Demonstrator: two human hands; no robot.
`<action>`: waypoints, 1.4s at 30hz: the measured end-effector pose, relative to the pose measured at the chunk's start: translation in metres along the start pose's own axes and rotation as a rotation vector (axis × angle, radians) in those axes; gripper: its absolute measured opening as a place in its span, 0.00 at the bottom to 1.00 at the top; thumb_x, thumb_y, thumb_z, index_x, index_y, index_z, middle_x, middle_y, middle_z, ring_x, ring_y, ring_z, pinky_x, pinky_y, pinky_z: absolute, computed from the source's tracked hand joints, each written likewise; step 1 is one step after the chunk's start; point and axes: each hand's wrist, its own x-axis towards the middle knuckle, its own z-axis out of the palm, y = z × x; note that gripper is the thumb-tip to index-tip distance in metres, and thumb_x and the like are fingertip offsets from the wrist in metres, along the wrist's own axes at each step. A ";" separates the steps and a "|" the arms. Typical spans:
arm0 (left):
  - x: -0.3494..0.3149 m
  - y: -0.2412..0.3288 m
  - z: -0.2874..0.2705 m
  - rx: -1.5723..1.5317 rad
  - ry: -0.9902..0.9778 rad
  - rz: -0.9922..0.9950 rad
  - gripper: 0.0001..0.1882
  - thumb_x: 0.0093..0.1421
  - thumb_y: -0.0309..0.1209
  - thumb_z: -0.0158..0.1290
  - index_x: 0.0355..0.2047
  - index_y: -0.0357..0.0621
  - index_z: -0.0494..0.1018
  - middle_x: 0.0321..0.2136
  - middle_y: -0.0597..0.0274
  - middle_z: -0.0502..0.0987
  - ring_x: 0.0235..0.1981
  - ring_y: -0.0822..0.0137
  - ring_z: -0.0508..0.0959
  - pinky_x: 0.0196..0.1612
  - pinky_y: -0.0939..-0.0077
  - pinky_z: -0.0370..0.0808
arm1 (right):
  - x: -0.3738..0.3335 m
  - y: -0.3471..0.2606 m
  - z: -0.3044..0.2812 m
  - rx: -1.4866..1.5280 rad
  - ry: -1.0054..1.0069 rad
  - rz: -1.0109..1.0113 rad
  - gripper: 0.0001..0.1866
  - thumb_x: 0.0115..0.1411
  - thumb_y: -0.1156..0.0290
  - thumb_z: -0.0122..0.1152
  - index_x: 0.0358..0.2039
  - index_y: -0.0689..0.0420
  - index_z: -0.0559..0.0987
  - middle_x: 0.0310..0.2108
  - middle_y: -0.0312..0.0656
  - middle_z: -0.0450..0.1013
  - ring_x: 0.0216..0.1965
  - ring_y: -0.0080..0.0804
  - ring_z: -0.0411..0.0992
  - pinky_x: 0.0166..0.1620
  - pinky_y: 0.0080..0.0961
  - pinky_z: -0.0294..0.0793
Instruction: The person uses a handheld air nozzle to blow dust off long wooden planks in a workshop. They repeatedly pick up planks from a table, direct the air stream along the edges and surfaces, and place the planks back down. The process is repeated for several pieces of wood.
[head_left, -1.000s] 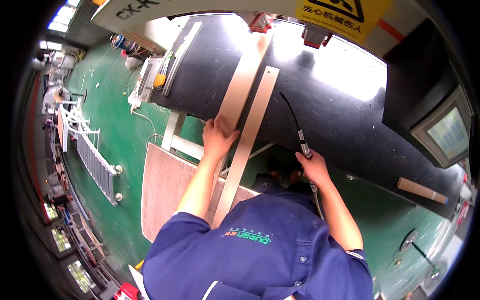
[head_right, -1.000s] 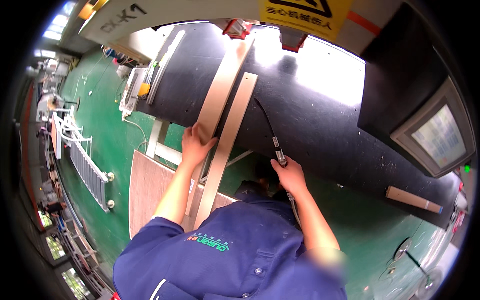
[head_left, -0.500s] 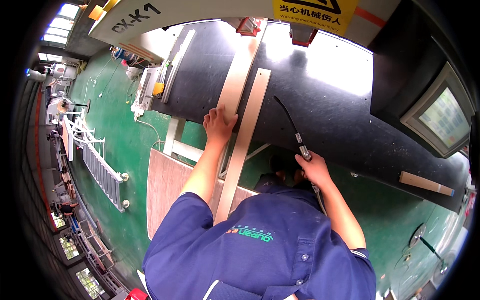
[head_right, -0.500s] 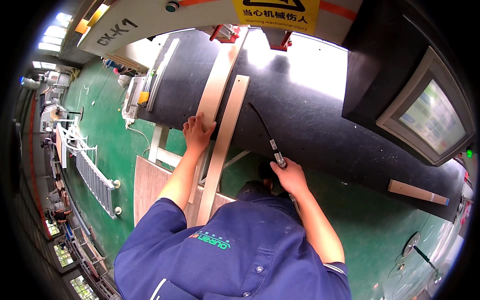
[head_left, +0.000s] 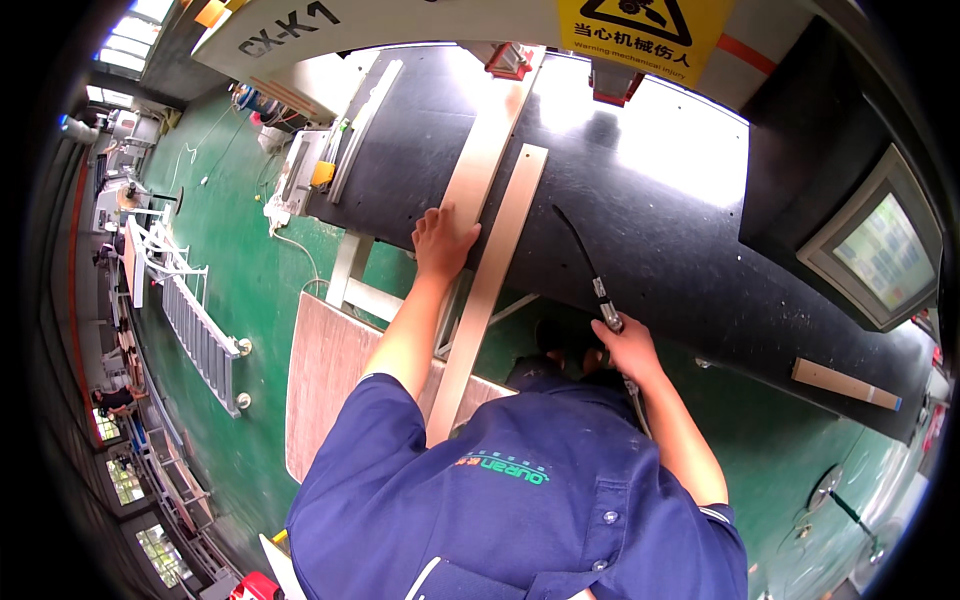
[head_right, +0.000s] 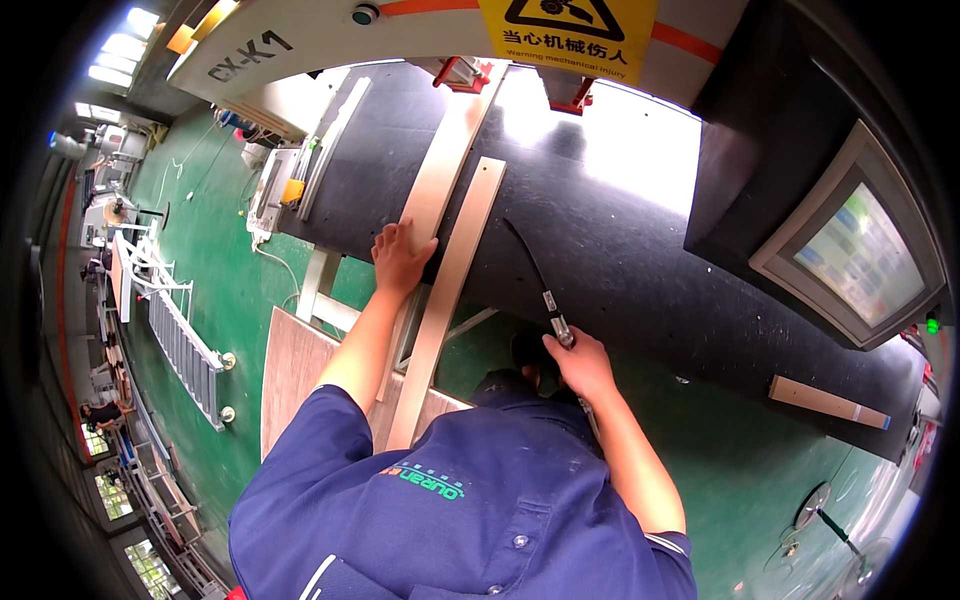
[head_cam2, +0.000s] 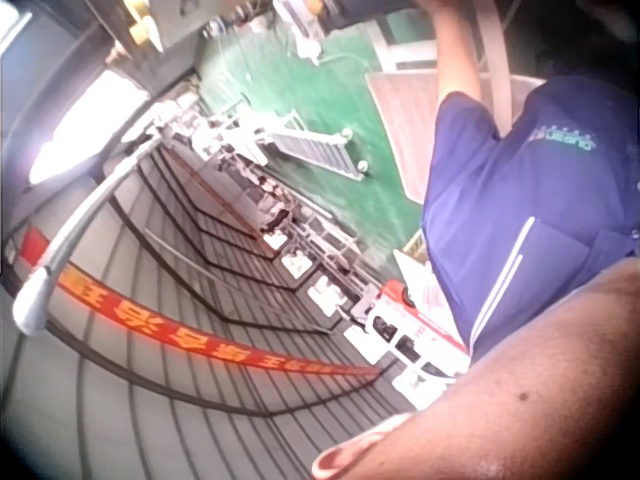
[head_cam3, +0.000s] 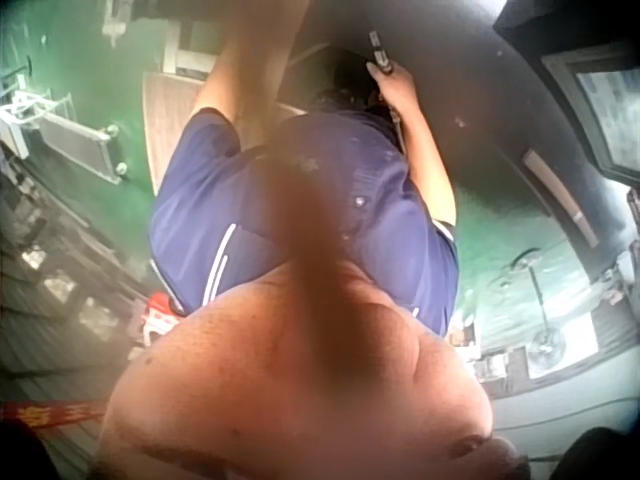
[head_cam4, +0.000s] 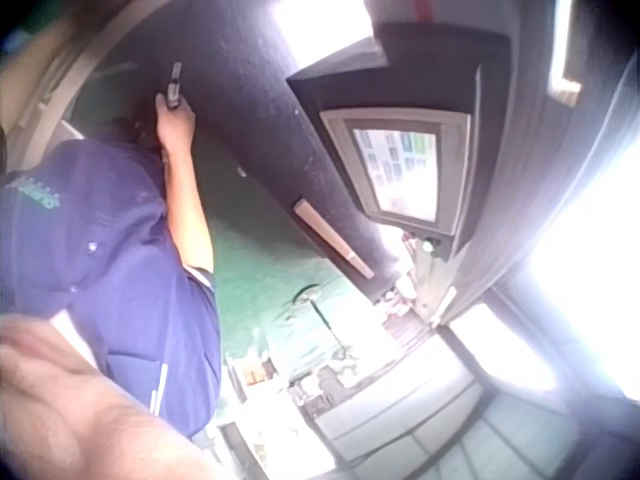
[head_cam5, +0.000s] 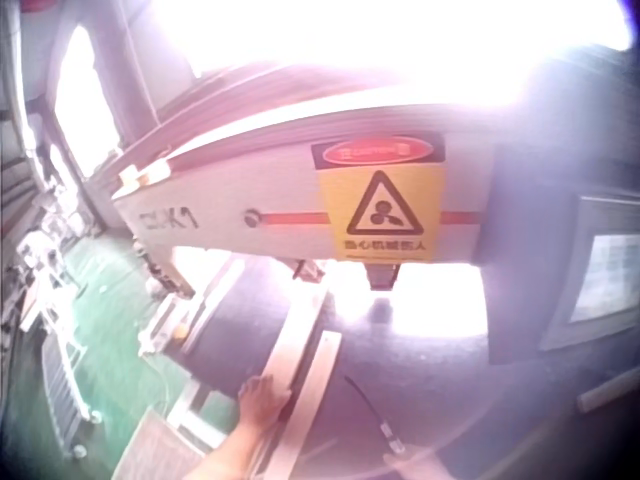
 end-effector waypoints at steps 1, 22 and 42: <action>0.000 0.001 -0.001 -0.005 -0.014 -0.016 0.36 0.56 0.53 0.59 0.61 0.53 0.64 0.53 0.53 0.68 0.55 0.46 0.67 0.57 0.49 0.64 | -0.001 -0.002 0.000 -0.007 -0.007 0.004 0.19 0.63 0.55 0.62 0.36 0.61 0.77 0.19 0.42 0.73 0.17 0.32 0.73 0.26 0.33 0.71; 0.000 0.000 0.002 0.027 0.005 -0.023 0.34 0.56 0.51 0.60 0.59 0.53 0.63 0.51 0.52 0.68 0.53 0.45 0.67 0.56 0.50 0.65 | -0.005 0.007 0.020 -0.036 -0.061 -0.030 0.18 0.63 0.56 0.62 0.34 0.61 0.77 0.19 0.41 0.73 0.18 0.31 0.73 0.27 0.31 0.70; 0.000 0.010 0.004 0.015 -0.024 -0.037 0.34 0.57 0.52 0.59 0.58 0.51 0.62 0.51 0.50 0.67 0.54 0.45 0.67 0.56 0.50 0.65 | -0.014 0.011 0.027 -0.054 -0.065 -0.025 0.18 0.63 0.56 0.63 0.34 0.61 0.77 0.19 0.40 0.72 0.19 0.29 0.71 0.28 0.32 0.70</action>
